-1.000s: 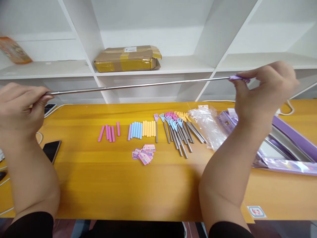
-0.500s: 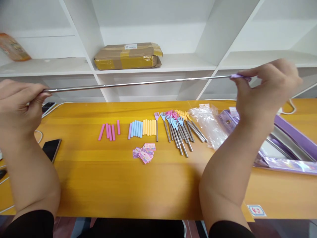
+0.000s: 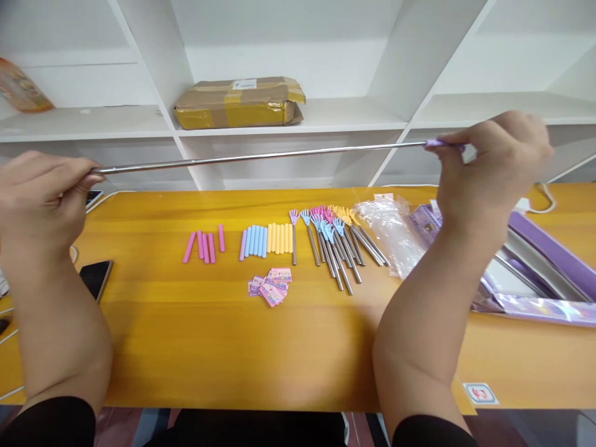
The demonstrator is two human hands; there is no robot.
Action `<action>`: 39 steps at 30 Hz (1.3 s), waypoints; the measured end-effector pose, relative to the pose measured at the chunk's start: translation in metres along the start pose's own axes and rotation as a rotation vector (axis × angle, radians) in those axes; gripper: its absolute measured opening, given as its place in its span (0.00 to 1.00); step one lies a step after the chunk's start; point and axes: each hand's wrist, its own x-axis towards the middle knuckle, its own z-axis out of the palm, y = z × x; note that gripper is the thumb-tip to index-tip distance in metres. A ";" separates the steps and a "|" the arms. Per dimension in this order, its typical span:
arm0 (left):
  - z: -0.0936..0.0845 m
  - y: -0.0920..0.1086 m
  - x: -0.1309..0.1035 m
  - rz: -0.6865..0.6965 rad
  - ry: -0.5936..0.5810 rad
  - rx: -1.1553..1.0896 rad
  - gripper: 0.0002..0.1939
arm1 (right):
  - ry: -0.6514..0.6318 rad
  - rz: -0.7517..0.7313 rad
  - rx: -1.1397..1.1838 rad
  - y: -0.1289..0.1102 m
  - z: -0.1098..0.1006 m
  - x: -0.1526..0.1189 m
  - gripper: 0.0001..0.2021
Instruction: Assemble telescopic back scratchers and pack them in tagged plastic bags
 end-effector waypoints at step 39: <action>-0.010 0.132 -0.011 0.309 -0.125 -0.204 0.10 | -0.201 -0.824 0.480 -0.221 -0.041 -0.066 0.13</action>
